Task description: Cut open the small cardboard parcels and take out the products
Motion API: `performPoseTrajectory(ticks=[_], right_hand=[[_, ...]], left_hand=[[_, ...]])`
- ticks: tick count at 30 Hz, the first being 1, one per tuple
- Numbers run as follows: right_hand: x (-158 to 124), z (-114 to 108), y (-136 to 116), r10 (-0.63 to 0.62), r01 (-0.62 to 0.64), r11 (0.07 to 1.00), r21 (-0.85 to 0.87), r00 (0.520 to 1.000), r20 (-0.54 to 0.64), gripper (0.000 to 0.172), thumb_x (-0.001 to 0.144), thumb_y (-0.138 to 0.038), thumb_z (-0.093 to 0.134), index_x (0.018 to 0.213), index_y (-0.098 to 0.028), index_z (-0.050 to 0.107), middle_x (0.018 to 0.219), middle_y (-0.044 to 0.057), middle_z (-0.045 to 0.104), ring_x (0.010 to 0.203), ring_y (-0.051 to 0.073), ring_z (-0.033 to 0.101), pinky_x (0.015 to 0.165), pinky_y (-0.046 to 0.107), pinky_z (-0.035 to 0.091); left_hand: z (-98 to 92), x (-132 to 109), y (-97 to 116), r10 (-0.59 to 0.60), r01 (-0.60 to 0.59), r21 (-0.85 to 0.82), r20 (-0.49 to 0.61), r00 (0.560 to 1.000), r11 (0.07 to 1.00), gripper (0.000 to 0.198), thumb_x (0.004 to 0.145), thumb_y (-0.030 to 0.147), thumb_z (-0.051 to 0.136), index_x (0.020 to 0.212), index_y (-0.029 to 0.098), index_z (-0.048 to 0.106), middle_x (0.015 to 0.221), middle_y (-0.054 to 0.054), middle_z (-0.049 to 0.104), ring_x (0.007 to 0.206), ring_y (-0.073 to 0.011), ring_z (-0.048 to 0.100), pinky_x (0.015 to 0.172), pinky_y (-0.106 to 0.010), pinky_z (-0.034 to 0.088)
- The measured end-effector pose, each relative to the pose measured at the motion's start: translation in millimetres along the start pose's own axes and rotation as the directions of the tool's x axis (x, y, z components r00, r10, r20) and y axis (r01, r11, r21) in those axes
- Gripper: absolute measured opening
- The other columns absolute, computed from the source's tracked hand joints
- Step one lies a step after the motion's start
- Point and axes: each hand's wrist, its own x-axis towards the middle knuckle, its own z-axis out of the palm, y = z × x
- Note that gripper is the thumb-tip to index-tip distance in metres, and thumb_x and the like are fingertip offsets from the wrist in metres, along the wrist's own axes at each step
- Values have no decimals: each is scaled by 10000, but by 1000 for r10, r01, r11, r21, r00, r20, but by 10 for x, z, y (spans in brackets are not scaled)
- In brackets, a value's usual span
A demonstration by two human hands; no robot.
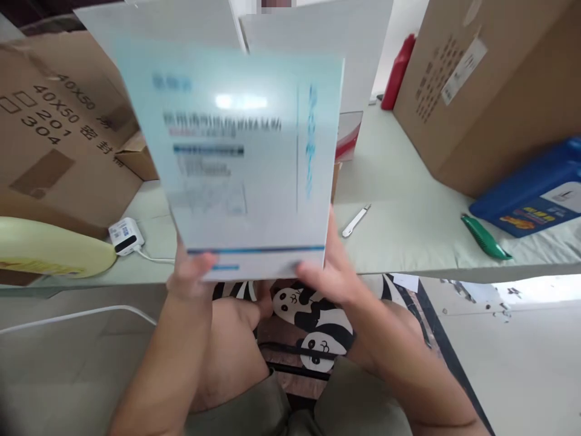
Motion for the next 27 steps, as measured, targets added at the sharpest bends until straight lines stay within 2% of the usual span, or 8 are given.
performPoseTrajectory(ticks=[3, 8, 12, 15, 18, 21, 25, 27], right_hand=[[660, -204, 78, 79, -53, 970, 238, 992, -101, 1004, 833, -894, 554, 1594, -274, 342, 1650, 132, 472, 1512, 364, 495, 1158, 522, 536], [1434, -468, 251, 212, -204, 969, 138, 976, -47, 794, 981, -828, 328, 1337, -163, 576, 1167, 136, 739, 1194, 278, 682, 1022, 450, 572], [1341, -472, 159, 146, -137, 985, 103, 986, -83, 734, 986, -812, 336, 1340, -216, 575, 1121, 99, 740, 1156, 257, 685, 1034, 453, 551], [1006, -524, -65, 160, -129, 980, 154, 966, -204, 729, 916, -843, 348, 1292, -279, 618, 1226, 92, 710, 1224, 314, 663, 986, 505, 562], [572, -752, -188, 132, -60, 980, 192, 913, -386, 717, 783, -849, 383, 1132, -301, 685, 1181, 115, 703, 1259, 391, 642, 886, 527, 580], [173, -1106, 17, 260, -119, 955, 273, 780, -569, 481, 754, -674, 487, 1030, -338, 692, 1088, 78, 711, 1238, 349, 653, 826, 442, 604], [-41, -1558, 656, 640, -456, 757, 468, 376, -670, 302, 866, -446, 407, 1005, -324, 646, 1116, 6, 719, 1010, 220, 678, 671, 302, 590], [23, -1745, 964, 703, -572, 662, 484, 250, -666, 294, 940, -413, 388, 1079, -317, 628, 1135, 7, 713, 929, 203, 658, 668, 309, 597]], left_hand=[[14, 751, 60, -18, 21, 41, -55, 998, 999, 796, 871, 686, 557, 1583, 387, 364, 1555, -39, 594, 1433, -363, 582, 1015, -531, 591], [31, 1504, -1, -388, 387, 33, 50, 920, 922, 745, 854, 792, 499, 1386, 275, 568, 1221, -110, 764, 1181, -364, 723, 888, -510, 616], [65, 1368, 130, -348, 348, 51, -10, 937, 936, 724, 865, 783, 487, 1425, 327, 540, 1288, -89, 748, 1251, -353, 689, 905, -485, 597], [115, 1048, 247, -221, 232, 97, -114, 969, 968, 650, 960, 714, 357, 1510, 384, 466, 1373, -55, 700, 1354, -329, 628, 945, -459, 566], [166, 676, 106, -92, 110, 94, -185, 978, 989, 534, 998, 644, 332, 1417, 374, 523, 1390, -55, 658, 1334, -284, 621, 957, -419, 546], [262, 338, -317, -50, 48, -17, -164, 985, 999, 435, 978, 621, 406, 969, 246, 626, 940, -85, 675, 908, -240, 658, 789, -384, 527], [514, 39, -893, -152, 156, -75, 46, 987, 985, 405, 957, 514, 464, 690, 226, 562, 606, -39, 517, 591, -185, 499, 583, -357, 418], [642, -49, -1085, -195, 203, -64, 121, 973, 977, 378, 931, 464, 489, 643, 225, 542, 569, -22, 481, 554, -170, 460, 546, -342, 373]])
